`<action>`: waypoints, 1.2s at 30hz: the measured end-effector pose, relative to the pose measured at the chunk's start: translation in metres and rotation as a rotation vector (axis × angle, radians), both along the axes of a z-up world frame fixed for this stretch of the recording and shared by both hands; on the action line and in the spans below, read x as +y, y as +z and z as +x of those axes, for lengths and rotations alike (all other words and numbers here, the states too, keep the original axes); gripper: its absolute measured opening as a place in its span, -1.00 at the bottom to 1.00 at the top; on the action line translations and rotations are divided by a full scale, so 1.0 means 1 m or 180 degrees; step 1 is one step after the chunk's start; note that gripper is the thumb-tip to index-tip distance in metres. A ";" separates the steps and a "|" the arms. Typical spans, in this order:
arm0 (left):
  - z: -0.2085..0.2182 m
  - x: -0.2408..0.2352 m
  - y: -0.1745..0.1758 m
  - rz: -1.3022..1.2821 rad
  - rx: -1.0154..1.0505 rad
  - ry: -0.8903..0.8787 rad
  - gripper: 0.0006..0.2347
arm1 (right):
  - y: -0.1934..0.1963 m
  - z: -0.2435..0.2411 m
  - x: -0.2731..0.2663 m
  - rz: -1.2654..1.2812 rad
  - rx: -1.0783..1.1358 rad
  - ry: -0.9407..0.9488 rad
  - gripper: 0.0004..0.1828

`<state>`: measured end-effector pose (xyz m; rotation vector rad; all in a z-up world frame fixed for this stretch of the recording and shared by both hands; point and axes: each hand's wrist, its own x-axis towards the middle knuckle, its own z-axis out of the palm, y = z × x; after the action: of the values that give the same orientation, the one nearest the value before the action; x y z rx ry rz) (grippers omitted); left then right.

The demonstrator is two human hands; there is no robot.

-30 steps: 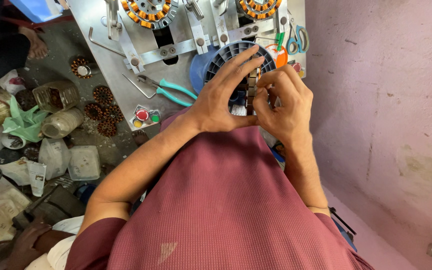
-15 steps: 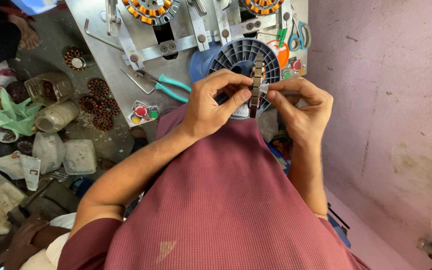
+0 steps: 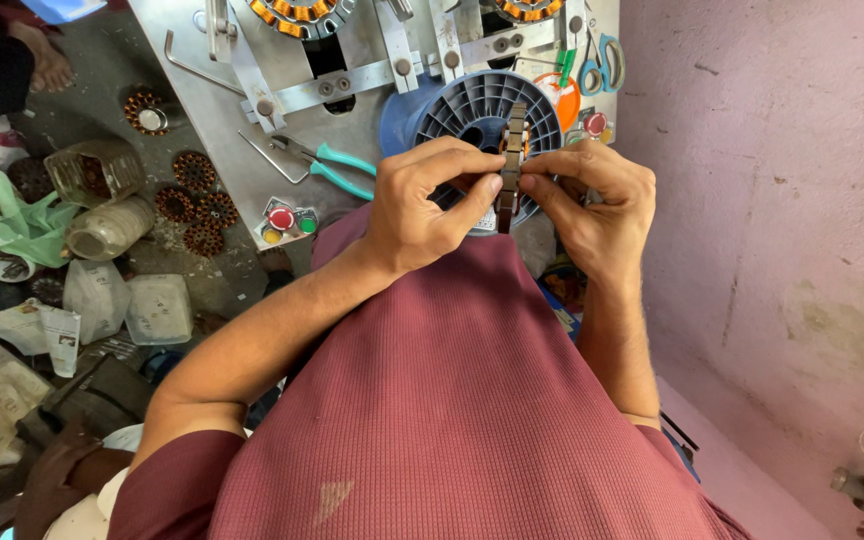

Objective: The person inserts small white insulating spacers into the slots of a motor armature held in a blue jig. They rotate the armature to access different slots and continue inserting spacers one by one.

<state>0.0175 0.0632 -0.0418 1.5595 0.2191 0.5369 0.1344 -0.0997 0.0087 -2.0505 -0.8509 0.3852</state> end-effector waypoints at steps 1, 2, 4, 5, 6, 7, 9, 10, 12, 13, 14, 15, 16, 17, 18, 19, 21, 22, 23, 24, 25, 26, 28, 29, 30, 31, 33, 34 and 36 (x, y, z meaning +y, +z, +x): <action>0.000 0.000 0.000 0.0003 0.0000 -0.0013 -0.89 | 0.001 0.000 0.000 -0.0017 -0.0009 0.0005 -0.81; 0.001 0.000 0.000 0.0004 0.0002 -0.0021 -0.89 | 0.002 -0.001 -0.001 -0.0036 -0.0016 0.0015 -0.80; 0.003 0.001 0.001 0.0004 0.0008 -0.0027 -0.90 | 0.001 -0.001 -0.002 -0.0060 -0.0053 -0.0009 -0.80; 0.004 0.002 0.003 0.0006 0.0010 -0.0029 -0.90 | 0.001 -0.001 -0.003 -0.0071 -0.0073 -0.0020 -0.79; 0.005 0.003 0.005 -0.0012 0.0048 -0.0038 -0.91 | 0.000 -0.001 -0.003 -0.0027 0.0054 0.0000 -0.83; 0.006 0.005 0.008 -0.0029 0.0086 -0.0048 -0.91 | 0.000 -0.001 -0.004 0.0017 0.0181 0.0019 -0.85; 0.006 0.006 0.017 0.0225 0.0026 0.0046 -0.90 | -0.004 -0.004 -0.005 0.0501 0.1051 -0.0231 -0.82; 0.004 0.003 0.024 0.0492 -0.0083 0.0146 -0.89 | -0.006 -0.006 -0.005 0.0940 0.1786 -0.0497 -0.73; 0.005 -0.002 0.034 0.0936 -0.0324 0.0074 -0.86 | -0.010 -0.011 -0.009 0.1451 0.2698 -0.0803 -0.53; 0.007 -0.005 0.039 0.1113 -0.0455 -0.0094 -0.85 | -0.010 -0.015 -0.012 0.1522 0.2873 -0.0849 -0.43; 0.008 -0.008 0.043 0.1293 -0.0580 -0.0259 -0.83 | -0.010 -0.018 -0.014 0.1594 0.3057 -0.0890 -0.33; 0.011 -0.010 0.046 0.1433 -0.0642 -0.0273 -0.85 | -0.011 -0.021 -0.015 0.1659 0.3145 -0.0816 -0.31; 0.013 -0.012 0.048 0.1578 -0.0705 -0.0291 -0.87 | -0.013 -0.024 -0.015 0.1733 0.3237 -0.0741 -0.30; 0.014 -0.013 0.049 0.1724 -0.0768 -0.0310 -0.88 | -0.014 -0.025 -0.015 0.1804 0.3360 -0.0681 -0.30; 0.014 -0.013 0.050 0.1712 -0.0762 -0.0323 -0.89 | -0.015 -0.026 -0.015 0.1877 0.3469 -0.0634 -0.30; 0.013 -0.012 0.050 0.1702 -0.0755 -0.0337 -0.90 | -0.015 -0.026 -0.016 0.1954 0.3605 -0.0596 -0.33; 0.010 -0.012 0.051 0.1585 -0.0780 -0.0401 -0.92 | -0.017 -0.027 -0.018 0.1985 0.3814 -0.0714 -0.38; 0.007 -0.011 0.051 0.1492 -0.0799 -0.0443 -0.92 | -0.019 -0.027 -0.019 0.1932 0.3893 -0.0860 -0.40; 0.004 -0.011 0.052 0.1398 -0.0818 -0.0485 -0.92 | -0.021 -0.028 -0.021 0.1879 0.3970 -0.1007 -0.43; 0.001 -0.012 0.052 0.1115 -0.0756 -0.0591 -0.92 | -0.023 -0.028 -0.023 0.2066 0.4184 -0.0930 -0.48; -0.001 -0.013 0.052 0.0831 -0.0691 -0.0695 -0.93 | -0.025 -0.028 -0.025 0.2257 0.4395 -0.0848 -0.52; -0.003 -0.013 0.052 0.0548 -0.0624 -0.0786 -0.93 | -0.026 -0.028 -0.027 0.2443 0.4605 -0.0751 -0.55; -0.007 -0.011 0.052 0.0226 -0.0541 -0.0723 -0.95 | -0.026 -0.026 -0.032 0.2603 0.4497 -0.0654 -0.55; -0.008 -0.010 0.051 -0.0032 -0.0413 -0.0740 -0.95 | -0.026 -0.026 -0.033 0.2683 0.4450 -0.0597 -0.54; -0.010 -0.008 0.050 -0.0299 -0.0285 -0.0739 -0.95 | -0.025 -0.027 -0.032 0.2628 0.4047 -0.0483 -0.58; -0.010 -0.008 0.048 -0.0669 -0.0071 -0.0800 -0.94 | -0.023 -0.030 -0.031 0.2568 0.3642 -0.0374 -0.61; -0.009 -0.007 0.045 -0.1178 0.0206 -0.0903 -0.92 | -0.017 -0.037 -0.029 0.2071 0.2507 -0.0414 -0.77; -0.008 -0.007 0.043 -0.1313 0.0266 -0.0942 -0.91 | -0.012 -0.043 -0.028 0.1633 0.1774 -0.0545 -0.84; -0.007 -0.007 0.040 -0.1406 0.0357 -0.0980 -0.91 | -0.004 -0.045 -0.024 0.1063 0.0507 -0.0431 -0.80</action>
<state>0.0105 0.0565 -0.0017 1.1626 0.1650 0.1435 0.0890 -0.1238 0.0045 -1.7312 -0.6288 0.3041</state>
